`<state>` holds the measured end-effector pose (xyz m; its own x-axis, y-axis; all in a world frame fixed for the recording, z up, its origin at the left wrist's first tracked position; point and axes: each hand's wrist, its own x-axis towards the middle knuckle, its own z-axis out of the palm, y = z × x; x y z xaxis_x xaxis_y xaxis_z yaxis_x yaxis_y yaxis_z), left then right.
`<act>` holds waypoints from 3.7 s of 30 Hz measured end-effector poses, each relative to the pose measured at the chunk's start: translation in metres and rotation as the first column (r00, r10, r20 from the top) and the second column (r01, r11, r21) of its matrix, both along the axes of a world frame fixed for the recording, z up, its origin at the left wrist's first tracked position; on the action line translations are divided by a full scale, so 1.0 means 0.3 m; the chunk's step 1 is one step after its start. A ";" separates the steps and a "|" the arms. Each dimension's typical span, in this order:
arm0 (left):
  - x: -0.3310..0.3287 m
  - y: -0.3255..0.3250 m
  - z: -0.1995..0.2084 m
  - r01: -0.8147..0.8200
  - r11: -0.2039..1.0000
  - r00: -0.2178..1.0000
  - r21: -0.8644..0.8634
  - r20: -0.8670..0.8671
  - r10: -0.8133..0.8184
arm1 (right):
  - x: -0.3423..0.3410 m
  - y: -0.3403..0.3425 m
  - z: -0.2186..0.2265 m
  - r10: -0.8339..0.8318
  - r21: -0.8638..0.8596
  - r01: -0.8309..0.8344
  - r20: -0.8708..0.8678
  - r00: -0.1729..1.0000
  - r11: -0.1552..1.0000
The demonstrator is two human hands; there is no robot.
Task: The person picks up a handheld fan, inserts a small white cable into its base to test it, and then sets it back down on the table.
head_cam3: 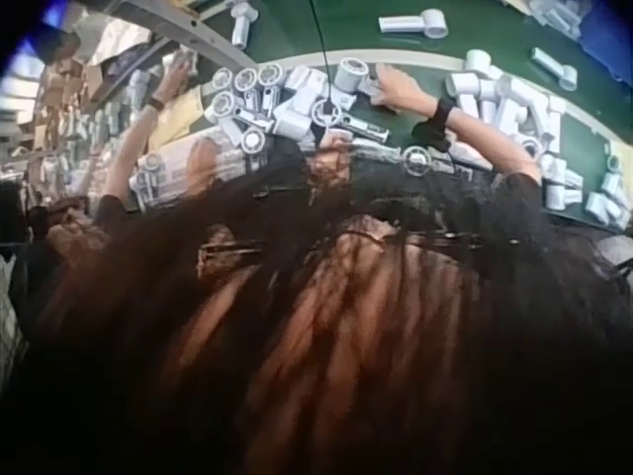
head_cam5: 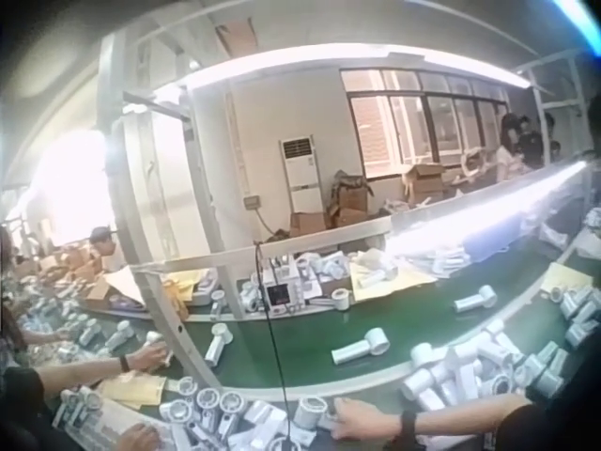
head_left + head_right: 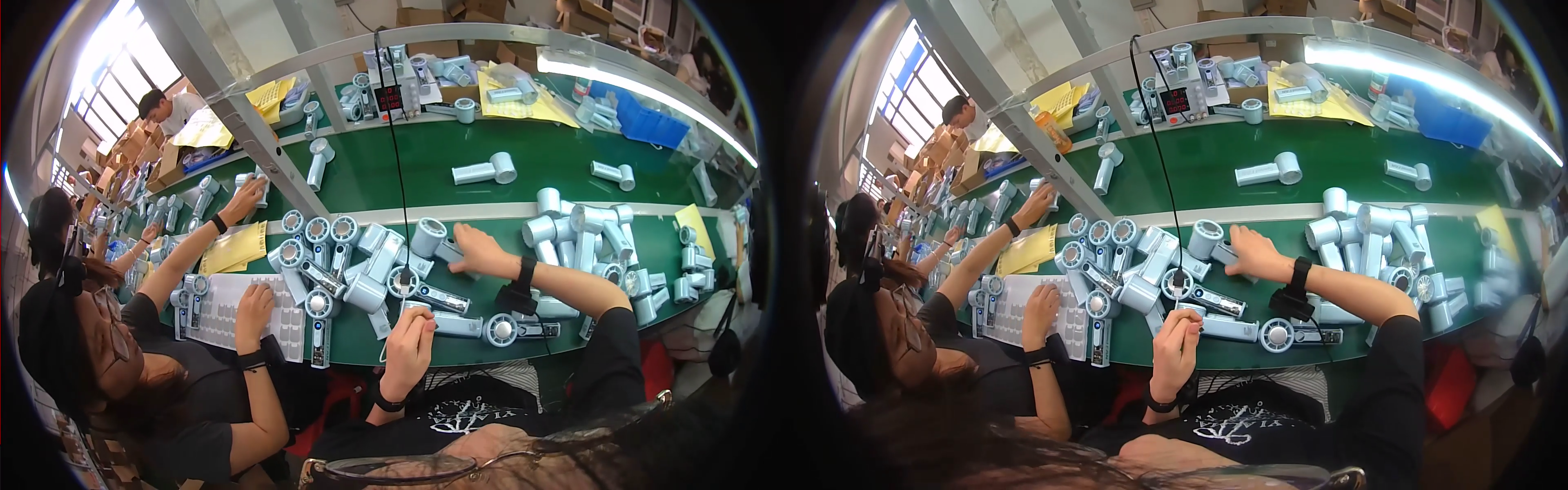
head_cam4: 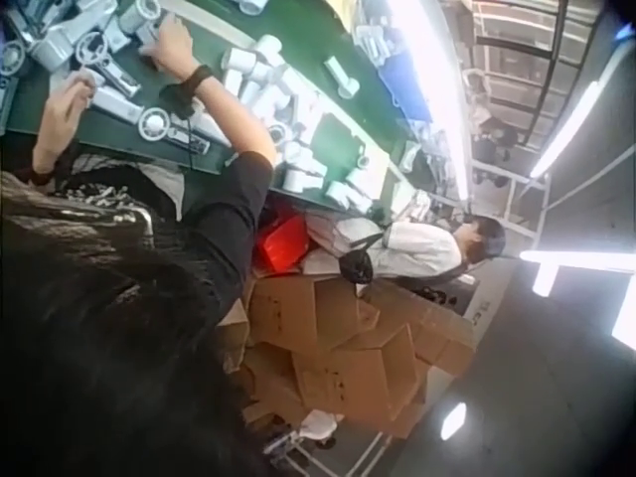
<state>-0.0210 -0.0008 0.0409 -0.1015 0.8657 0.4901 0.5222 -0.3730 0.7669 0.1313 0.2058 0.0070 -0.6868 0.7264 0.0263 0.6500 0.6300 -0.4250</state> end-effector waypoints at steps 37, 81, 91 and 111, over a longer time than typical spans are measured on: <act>0.192 0.158 -0.049 0.071 0.997 0.997 -0.043 0.011 -0.071 | 0.065 -0.315 0.067 -0.755 -0.624 -0.504 -0.650 -0.089 0.596; -0.178 0.100 -0.026 -0.228 0.968 0.660 -0.108 0.713 0.235 | -0.426 0.612 0.011 0.244 0.133 -0.224 -0.159 0.957 0.965; -0.154 0.039 -0.056 -0.008 0.999 0.639 -0.033 0.769 0.030 | 0.018 0.019 0.086 0.536 0.108 -0.538 0.048 0.843 0.836; 0.005 -0.041 0.044 0.392 0.920 0.815 0.017 0.458 -0.355 | 0.434 -0.306 0.489 0.546 0.548 -0.258 -0.467 0.695 0.796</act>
<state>-0.0195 -0.0130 0.0541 0.0470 0.9136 0.4038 -0.0482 -0.4017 0.9145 0.2615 0.1142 0.1538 -0.6472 0.1960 0.7367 0.0046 0.9674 -0.2533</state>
